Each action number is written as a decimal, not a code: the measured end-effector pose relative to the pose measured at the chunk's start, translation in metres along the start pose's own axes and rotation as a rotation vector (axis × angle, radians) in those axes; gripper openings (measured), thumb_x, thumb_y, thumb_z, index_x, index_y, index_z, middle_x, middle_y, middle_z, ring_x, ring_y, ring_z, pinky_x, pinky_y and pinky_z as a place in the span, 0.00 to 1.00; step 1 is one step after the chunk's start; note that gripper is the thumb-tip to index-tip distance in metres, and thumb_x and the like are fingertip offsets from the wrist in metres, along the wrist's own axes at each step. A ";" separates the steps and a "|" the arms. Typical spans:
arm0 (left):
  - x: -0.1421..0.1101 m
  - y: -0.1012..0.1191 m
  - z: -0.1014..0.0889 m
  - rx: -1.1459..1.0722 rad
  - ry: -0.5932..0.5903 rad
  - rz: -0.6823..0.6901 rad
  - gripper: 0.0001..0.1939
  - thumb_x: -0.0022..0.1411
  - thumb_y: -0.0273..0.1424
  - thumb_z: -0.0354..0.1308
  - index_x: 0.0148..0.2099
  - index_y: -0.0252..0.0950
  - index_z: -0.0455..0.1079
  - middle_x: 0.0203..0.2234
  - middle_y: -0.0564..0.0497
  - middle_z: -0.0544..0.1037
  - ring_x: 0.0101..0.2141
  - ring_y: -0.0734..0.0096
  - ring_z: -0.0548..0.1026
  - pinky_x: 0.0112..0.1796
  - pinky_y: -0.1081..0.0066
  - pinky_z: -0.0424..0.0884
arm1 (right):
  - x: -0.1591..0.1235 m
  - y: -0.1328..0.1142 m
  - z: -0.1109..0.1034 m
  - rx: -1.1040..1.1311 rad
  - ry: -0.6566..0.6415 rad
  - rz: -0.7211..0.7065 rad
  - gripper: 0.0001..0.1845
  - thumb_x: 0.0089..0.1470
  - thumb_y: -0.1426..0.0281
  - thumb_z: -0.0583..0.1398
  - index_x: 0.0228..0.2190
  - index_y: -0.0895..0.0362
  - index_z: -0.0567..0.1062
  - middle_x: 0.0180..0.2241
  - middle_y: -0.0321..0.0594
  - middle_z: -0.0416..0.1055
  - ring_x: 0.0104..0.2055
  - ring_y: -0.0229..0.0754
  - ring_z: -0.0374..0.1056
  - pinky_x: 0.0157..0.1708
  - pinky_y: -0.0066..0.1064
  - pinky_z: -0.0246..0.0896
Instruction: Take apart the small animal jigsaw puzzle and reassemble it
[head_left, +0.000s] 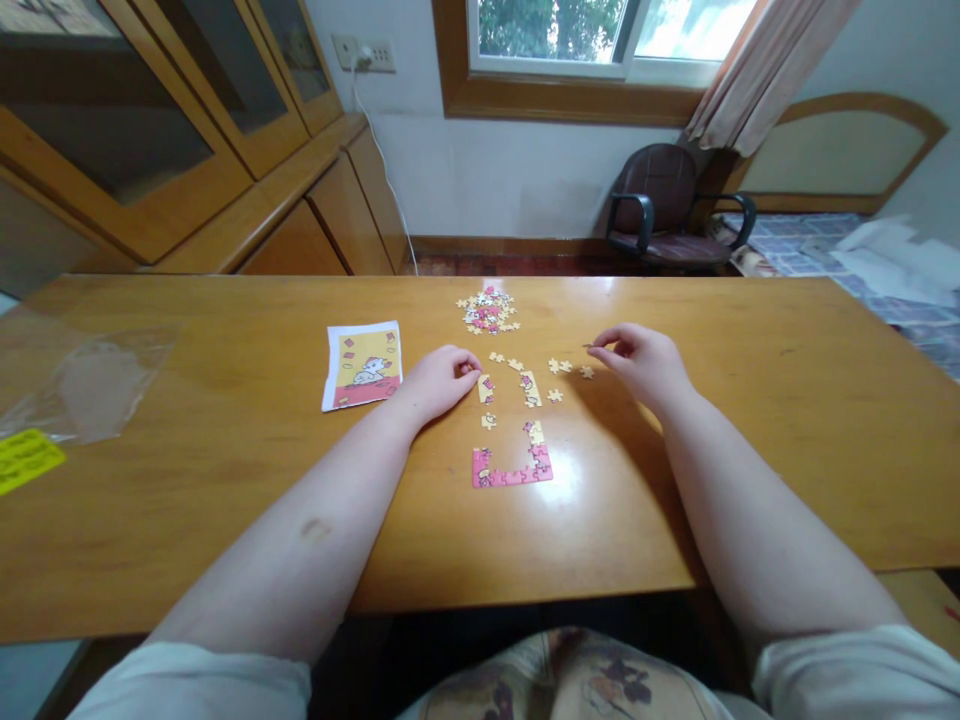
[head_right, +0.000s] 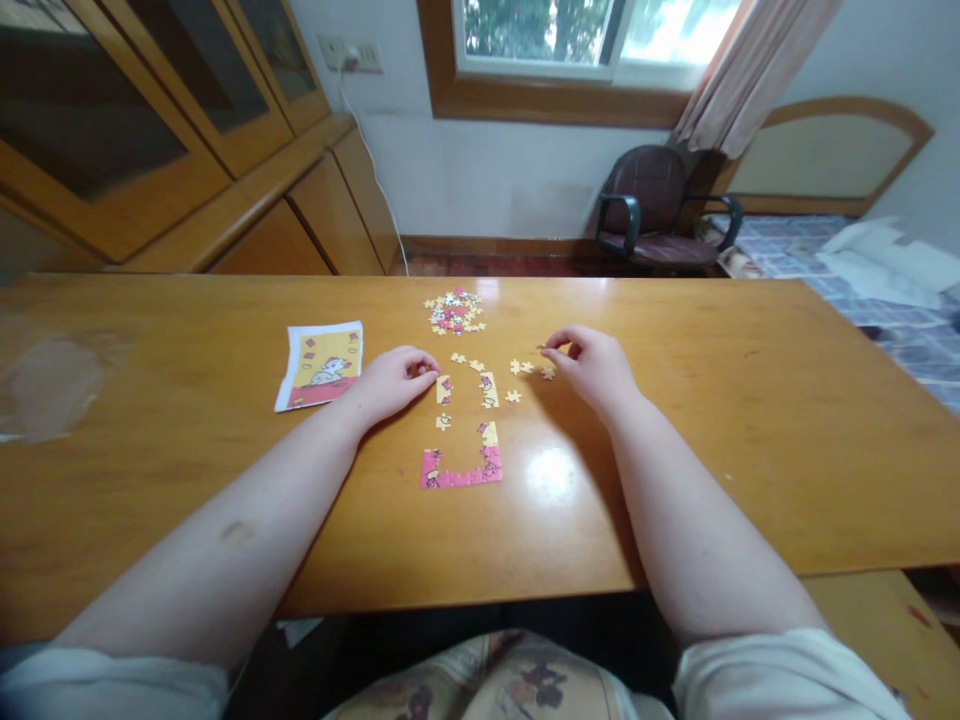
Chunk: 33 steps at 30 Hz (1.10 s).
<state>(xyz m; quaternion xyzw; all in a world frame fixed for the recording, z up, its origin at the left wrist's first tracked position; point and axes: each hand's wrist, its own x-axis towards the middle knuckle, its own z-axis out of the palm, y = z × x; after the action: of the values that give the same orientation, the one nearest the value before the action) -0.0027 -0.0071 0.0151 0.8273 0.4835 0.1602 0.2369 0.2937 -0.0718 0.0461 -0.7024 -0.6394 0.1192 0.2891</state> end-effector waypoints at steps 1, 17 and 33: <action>0.000 0.000 0.000 -0.001 -0.004 0.005 0.11 0.59 0.35 0.53 0.37 0.37 0.75 0.33 0.49 0.75 0.34 0.67 0.72 0.38 0.68 0.67 | -0.001 -0.007 -0.004 0.062 0.057 0.030 0.12 0.51 0.61 0.63 0.31 0.57 0.78 0.21 0.34 0.69 0.24 0.36 0.61 0.27 0.28 0.54; 0.001 0.004 0.002 0.003 -0.035 0.043 0.10 0.58 0.37 0.55 0.35 0.38 0.75 0.30 0.51 0.75 0.32 0.68 0.71 0.33 0.69 0.65 | -0.014 -0.085 0.073 0.140 -0.461 0.056 0.05 0.48 0.72 0.64 0.30 0.55 0.81 0.28 0.36 0.77 0.29 0.36 0.69 0.32 0.26 0.61; 0.002 0.003 0.004 0.045 -0.061 0.053 0.10 0.56 0.36 0.56 0.36 0.38 0.75 0.32 0.49 0.76 0.33 0.67 0.72 0.34 0.69 0.66 | -0.026 -0.091 0.080 -0.083 -0.416 -0.087 0.08 0.53 0.69 0.61 0.33 0.51 0.81 0.35 0.37 0.79 0.37 0.40 0.72 0.36 0.28 0.62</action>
<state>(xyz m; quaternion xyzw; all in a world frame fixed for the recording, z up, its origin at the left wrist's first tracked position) 0.0026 -0.0077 0.0140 0.8494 0.4575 0.1305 0.2285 0.1716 -0.0749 0.0272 -0.6458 -0.7193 0.2224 0.1264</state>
